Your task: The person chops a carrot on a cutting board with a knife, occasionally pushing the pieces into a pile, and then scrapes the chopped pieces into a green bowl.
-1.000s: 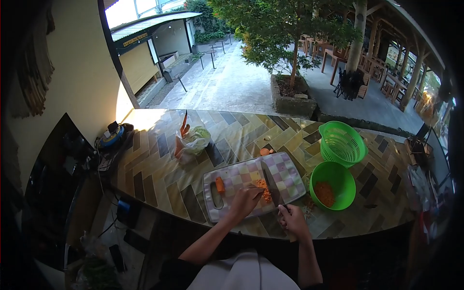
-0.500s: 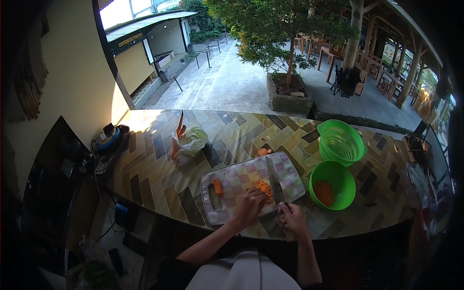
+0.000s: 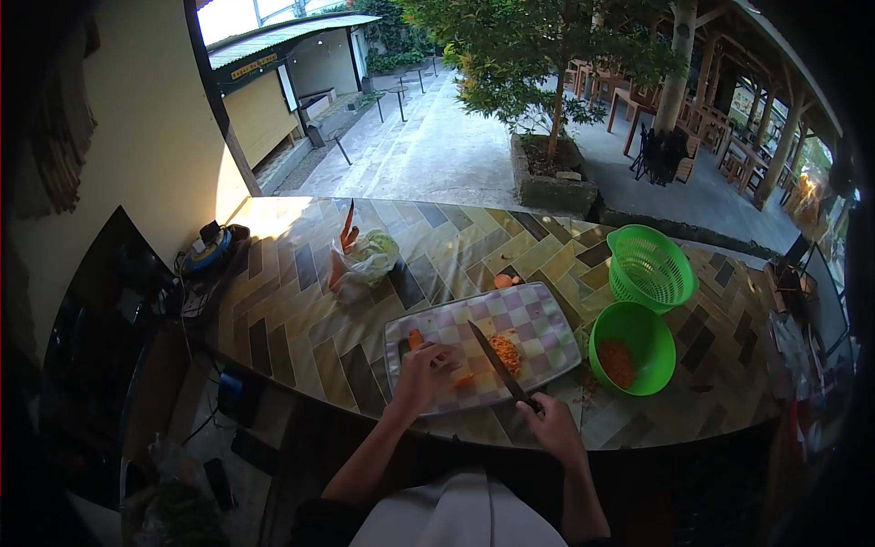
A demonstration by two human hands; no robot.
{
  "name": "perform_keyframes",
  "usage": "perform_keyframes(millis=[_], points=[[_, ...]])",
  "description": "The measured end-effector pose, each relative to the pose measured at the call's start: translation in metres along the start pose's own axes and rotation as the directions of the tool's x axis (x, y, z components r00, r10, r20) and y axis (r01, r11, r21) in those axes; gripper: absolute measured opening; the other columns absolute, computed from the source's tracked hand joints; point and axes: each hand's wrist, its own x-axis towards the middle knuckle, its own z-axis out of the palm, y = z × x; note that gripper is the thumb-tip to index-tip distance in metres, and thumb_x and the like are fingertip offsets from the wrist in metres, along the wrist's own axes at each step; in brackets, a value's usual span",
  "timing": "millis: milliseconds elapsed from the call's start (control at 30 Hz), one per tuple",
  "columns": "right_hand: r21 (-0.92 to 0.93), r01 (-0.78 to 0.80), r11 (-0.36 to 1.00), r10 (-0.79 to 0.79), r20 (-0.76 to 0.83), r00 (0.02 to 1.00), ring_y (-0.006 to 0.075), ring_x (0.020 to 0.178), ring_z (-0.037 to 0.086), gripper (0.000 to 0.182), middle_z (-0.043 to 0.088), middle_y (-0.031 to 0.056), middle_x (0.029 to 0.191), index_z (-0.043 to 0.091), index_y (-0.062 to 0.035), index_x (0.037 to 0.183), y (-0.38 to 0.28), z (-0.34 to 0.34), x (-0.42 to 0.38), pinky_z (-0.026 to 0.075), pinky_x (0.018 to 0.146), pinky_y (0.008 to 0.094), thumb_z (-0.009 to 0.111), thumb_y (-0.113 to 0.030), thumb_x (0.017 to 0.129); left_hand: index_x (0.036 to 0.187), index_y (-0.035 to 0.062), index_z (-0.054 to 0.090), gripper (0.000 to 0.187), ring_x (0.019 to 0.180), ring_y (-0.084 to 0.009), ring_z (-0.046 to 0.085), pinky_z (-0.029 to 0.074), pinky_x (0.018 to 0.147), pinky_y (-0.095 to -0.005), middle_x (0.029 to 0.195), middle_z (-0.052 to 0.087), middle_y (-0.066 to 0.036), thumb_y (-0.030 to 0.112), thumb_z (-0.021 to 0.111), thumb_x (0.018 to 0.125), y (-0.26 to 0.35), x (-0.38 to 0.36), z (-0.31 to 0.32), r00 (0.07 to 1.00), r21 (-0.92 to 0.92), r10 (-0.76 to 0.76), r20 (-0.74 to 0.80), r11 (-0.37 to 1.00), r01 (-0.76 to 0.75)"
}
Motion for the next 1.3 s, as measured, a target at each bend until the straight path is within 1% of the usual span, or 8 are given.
perform_keyframes(millis=[33, 100, 333, 433, 633, 800, 900, 1300], points=[[-0.084, 0.019, 0.996, -0.019, -0.006, 1.0, 0.0336, 0.064, 0.065, 0.038, 0.063, 0.0203, 0.068, 0.064, 0.0052, 0.095, -0.004, 0.001, -0.002, 0.047, 0.06, 0.0415, 0.063, -0.033, 0.095, 0.1, -0.0019, 0.072, 0.024, 0.081, -0.0259, 0.069, 0.054, 0.076, -0.034, 0.091, 0.071, -0.014, 0.004, 0.076, 0.077, -0.004, -0.007, -0.005, 0.999, -0.007, -0.012, 0.044, 1.0, 0.013], [-0.12, -0.009, 0.993, 0.007, -0.017, 1.0, 0.0328, 0.065, 0.064, 0.036, 0.063, 0.0209, 0.07, 0.065, 0.0041, 0.097, -0.003, 0.007, -0.004, 0.047, 0.062, 0.0408, 0.064, -0.032, 0.094, 0.104, -0.0012, 0.073, 0.026, 0.077, -0.0248, 0.071, 0.054, 0.073, -0.0323, 0.09, 0.072, -0.017, 0.002, 0.075, 0.078, -0.012, -0.022, -0.011, 0.991, -0.018, -0.035, 0.13, 0.999, 0.038], [-0.196, 0.044, 0.98, -0.051, -0.028, 0.998, 0.0402, 0.074, 0.065, 0.036, 0.065, 0.0218, 0.074, 0.066, 0.0018, 0.098, -0.009, 0.022, -0.005, 0.048, 0.065, 0.0451, 0.063, -0.034, 0.094, 0.096, -0.0024, 0.074, 0.02, 0.085, -0.032, 0.071, 0.054, 0.076, -0.035, 0.091, 0.072, -0.02, -0.004, 0.07, 0.077, -0.013, -0.033, -0.002, 0.996, 0.025, -0.018, 0.089, 1.0, 0.016], [-0.216, -0.037, 0.976, 0.051, 0.061, 0.997, 0.0443, 0.086, 0.065, 0.042, 0.067, 0.0272, 0.086, 0.064, 0.0037, 0.103, -0.018, 0.023, -0.006, 0.05, 0.073, 0.0492, 0.061, -0.038, 0.095, 0.095, -0.0025, 0.074, 0.019, 0.087, -0.0349, 0.07, 0.054, 0.078, -0.037, 0.092, 0.071, -0.02, -0.004, 0.068, 0.077, -0.01, -0.031, 0.002, 0.995, 0.048, -0.03, 0.096, 0.999, 0.025], [-0.202, 0.042, 0.978, -0.049, -0.031, 0.998, 0.0429, 0.077, 0.064, 0.036, 0.064, 0.0243, 0.076, 0.064, 0.003, 0.097, -0.003, 0.036, -0.006, 0.047, 0.065, 0.0472, 0.063, -0.033, 0.094, 0.095, -0.0012, 0.074, 0.02, 0.087, -0.0363, 0.068, 0.053, 0.08, -0.0388, 0.092, 0.071, -0.019, -0.003, 0.067, 0.077, -0.002, -0.027, 0.007, 0.994, 0.076, -0.014, 0.105, 0.997, 0.006], [-0.168, 0.011, 0.986, -0.016, -0.031, 0.999, 0.0445, 0.078, 0.063, 0.037, 0.064, 0.0262, 0.079, 0.064, 0.0038, 0.097, -0.01, 0.033, -0.008, 0.047, 0.066, 0.0474, 0.063, -0.033, 0.094, 0.097, 0.0016, 0.076, 0.021, 0.096, -0.0336, 0.066, 0.052, 0.084, -0.0388, 0.098, 0.071, -0.016, 0.002, 0.073, 0.075, -0.003, -0.024, 0.013, 0.994, 0.138, 0.085, 0.065, 0.986, -0.093], [-0.175, 0.023, 0.984, -0.031, -0.047, 0.998, 0.0447, 0.079, 0.063, 0.038, 0.064, 0.0268, 0.08, 0.063, 0.0044, 0.098, -0.003, 0.036, -0.008, 0.047, 0.066, 0.0476, 0.063, -0.033, 0.094, 0.097, 0.0014, 0.076, 0.022, 0.102, -0.0319, 0.064, 0.051, 0.089, -0.0385, 0.103, 0.071, -0.015, 0.006, 0.076, 0.075, 0.002, -0.029, 0.016, 0.999, 0.071, 0.05, -0.02, 0.996, -0.048], [-0.154, 0.031, 0.988, -0.034, -0.016, 0.999, 0.046, 0.081, 0.063, 0.039, 0.064, 0.028, 0.081, 0.062, 0.006, 0.1, -0.003, 0.038, -0.01, 0.048, 0.067, 0.0479, 0.063, -0.032, 0.094, 0.098, 0.001, 0.076, 0.022, 0.097, -0.0306, 0.064, 0.051, 0.088, -0.038, 0.099, 0.072, -0.013, 0.0, 0.07, 0.077, -0.01, -0.035, 0.032, 0.995, 0.154, 0.089, -0.038, 0.985, -0.082]])
